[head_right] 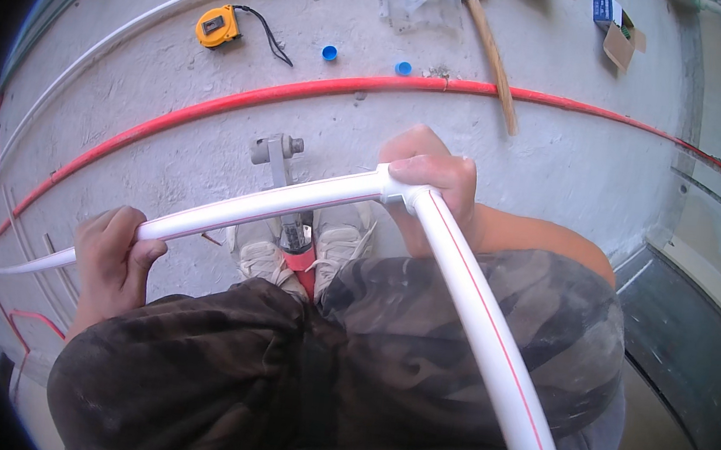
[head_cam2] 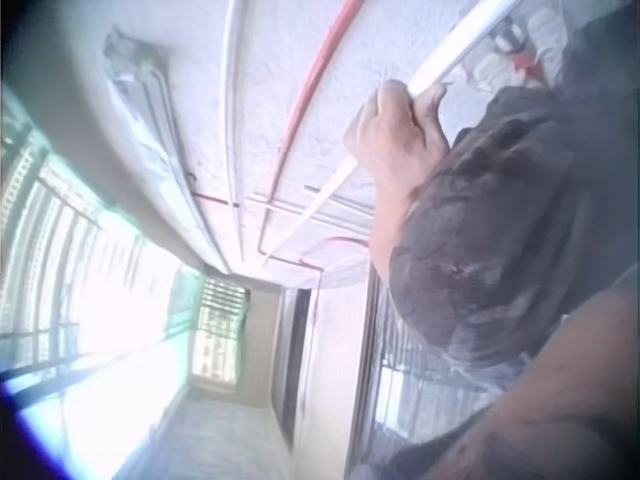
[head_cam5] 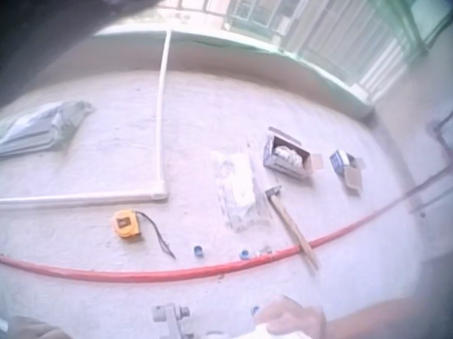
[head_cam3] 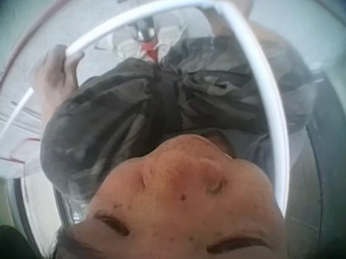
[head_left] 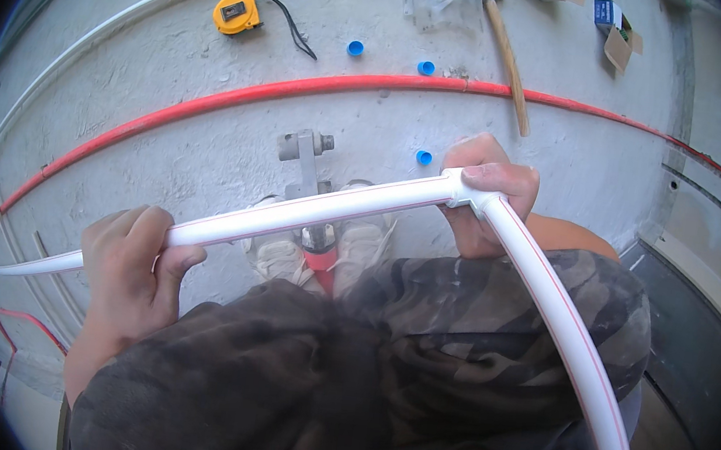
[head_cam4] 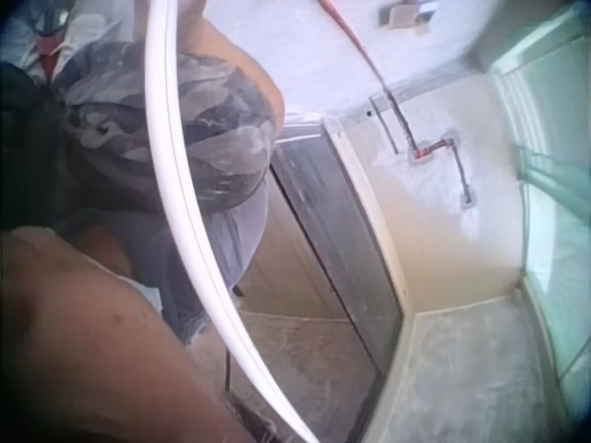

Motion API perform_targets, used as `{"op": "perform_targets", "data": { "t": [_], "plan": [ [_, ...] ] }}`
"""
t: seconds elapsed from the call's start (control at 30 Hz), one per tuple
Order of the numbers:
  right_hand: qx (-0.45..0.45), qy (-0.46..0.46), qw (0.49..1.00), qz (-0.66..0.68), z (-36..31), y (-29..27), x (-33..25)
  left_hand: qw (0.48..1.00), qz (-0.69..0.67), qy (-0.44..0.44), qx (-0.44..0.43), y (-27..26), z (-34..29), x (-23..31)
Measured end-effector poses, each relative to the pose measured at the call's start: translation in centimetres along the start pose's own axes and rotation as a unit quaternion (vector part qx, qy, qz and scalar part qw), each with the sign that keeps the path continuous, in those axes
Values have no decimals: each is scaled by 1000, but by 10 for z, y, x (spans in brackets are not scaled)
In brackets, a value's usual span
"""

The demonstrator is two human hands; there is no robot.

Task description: The person assembles white PVC pipes and fittings on a concrete floor. They repeatedly pick up pipe segments and elbow joints, insert the pipes into the fittings, and tighten the connections by hand. The person handles multiple pipe pieces and fittings throughout the task.

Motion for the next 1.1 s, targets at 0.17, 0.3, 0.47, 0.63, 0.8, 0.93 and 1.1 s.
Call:
{"op": "perform_targets", "data": {
  "t": [0.17,0.3,0.47,0.63,0.8,0.93,1.1],
  "plan": [
    [21,-27,999,17,4,0,-3,1000,3,6,10,-2,1,3],
    [13,-33,999,1,5,-2,-5,1000,3,8,14,-2,0,3],
    [34,-9,999,-5,0,0,-6,999,-34,-5,2,0,5,-1],
    [-30,11,999,-39,16,4,18,996,-46,-68,-33,9,9,-12],
    [-56,110,992,-17,25,-19,35,993,-64,-87,-42,25,38,-27],
    [-35,153,988,0,18,-21,46,991,-57,-100,-74,33,51,-35],
    [-28,175,984,8,20,-17,45,987,-51,-125,-92,30,53,-36]
  ]
}}
Point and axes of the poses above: each hand's wrist, its own z-axis towards the middle knuckle, its own y-axis out of the palm, x = y × z, the point moved 4 cm from there along z, towards the middle knuckle, and after that the axes turned 12 degrees about y, right-handed, at the moved point
